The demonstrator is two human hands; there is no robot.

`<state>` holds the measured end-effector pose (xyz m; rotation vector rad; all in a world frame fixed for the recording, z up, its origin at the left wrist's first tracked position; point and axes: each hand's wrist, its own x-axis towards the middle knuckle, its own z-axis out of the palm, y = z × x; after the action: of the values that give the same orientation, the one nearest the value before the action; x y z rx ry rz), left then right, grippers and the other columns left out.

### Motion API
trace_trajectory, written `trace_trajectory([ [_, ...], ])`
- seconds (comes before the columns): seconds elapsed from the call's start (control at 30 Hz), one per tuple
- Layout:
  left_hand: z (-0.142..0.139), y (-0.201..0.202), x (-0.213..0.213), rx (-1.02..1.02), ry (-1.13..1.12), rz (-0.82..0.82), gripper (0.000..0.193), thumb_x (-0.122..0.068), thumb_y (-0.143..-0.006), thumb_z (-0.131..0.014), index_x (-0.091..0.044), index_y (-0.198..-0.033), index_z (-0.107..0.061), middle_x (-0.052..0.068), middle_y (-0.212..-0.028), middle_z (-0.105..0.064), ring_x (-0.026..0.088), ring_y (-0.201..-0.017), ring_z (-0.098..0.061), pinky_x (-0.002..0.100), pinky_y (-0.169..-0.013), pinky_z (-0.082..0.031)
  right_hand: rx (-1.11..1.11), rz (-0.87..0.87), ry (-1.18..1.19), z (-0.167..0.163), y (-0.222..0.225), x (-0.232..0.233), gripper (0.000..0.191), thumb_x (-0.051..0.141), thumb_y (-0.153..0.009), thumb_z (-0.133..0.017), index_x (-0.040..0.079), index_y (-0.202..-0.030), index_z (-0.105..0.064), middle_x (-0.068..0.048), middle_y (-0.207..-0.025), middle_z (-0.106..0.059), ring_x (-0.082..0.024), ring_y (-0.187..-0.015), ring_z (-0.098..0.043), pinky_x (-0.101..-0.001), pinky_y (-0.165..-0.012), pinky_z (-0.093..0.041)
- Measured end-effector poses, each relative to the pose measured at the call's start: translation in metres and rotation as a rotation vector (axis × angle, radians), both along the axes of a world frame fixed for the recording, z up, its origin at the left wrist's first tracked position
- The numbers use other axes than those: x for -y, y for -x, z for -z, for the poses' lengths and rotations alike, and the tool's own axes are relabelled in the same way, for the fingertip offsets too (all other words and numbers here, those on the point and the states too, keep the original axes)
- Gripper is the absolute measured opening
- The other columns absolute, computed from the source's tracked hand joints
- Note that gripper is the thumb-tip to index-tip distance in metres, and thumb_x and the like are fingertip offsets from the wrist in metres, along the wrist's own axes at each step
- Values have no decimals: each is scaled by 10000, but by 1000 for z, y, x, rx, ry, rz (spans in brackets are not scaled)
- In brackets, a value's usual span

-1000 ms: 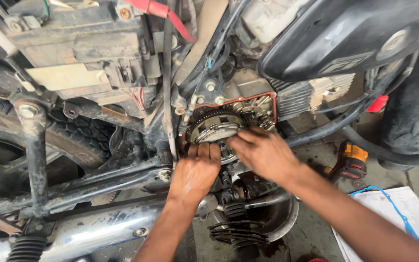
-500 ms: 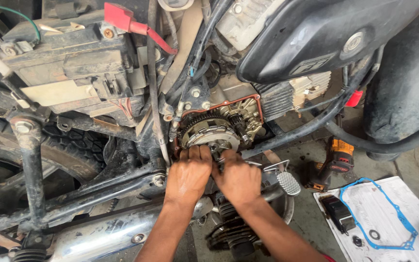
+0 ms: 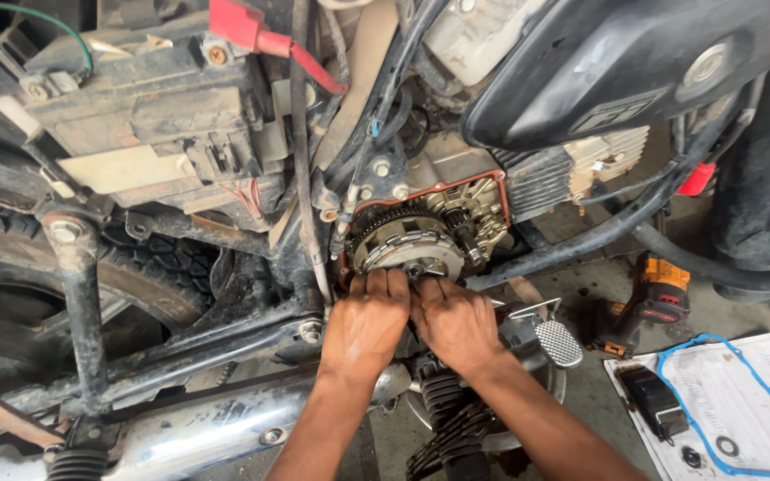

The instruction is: The person repeatedly removes and reinstalls the motorcycle clutch assembly. They detach the clutch basket, inspect it, and then attempt to fit it back onto the engine shaft multiple times.

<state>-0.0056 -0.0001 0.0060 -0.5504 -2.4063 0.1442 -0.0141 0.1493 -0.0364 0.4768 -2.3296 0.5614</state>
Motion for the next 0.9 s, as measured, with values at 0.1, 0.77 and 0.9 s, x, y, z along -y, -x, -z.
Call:
trace_trajectory([
  [0.1, 4, 1, 1, 11, -31, 7, 118, -64, -777, -651, -72, -851, -560, 95, -820, -652, 247, -786, -715, 342, -563, -611, -19, -75, -24, -1, 3, -4, 219, 169, -890, -718, 44, -766, -587, -140, -721, -661, -352, -616, -688, -465, -507, -548],
  [0.77, 7, -3, 1, 39, -87, 7, 149, -20, -757, -657, -55, -867, -564, 114, -825, -659, 288, -801, -721, 385, -582, -613, -11, -112, 32, -5, 3, -6, 140, 97, -868, -691, 17, -821, -586, -195, -740, -675, -391, -622, -690, -480, -545, -568],
  [0.9, 6, 0, 3, 6, 25, 34, 133, -47, -763, -652, -59, -863, -564, 111, -829, -665, 263, -790, -717, 358, -547, -604, 112, -83, 58, -3, 4, -2, 192, 138, -829, -717, 6, -824, -578, -214, -756, -682, -419, -640, -694, -498, -551, -573],
])
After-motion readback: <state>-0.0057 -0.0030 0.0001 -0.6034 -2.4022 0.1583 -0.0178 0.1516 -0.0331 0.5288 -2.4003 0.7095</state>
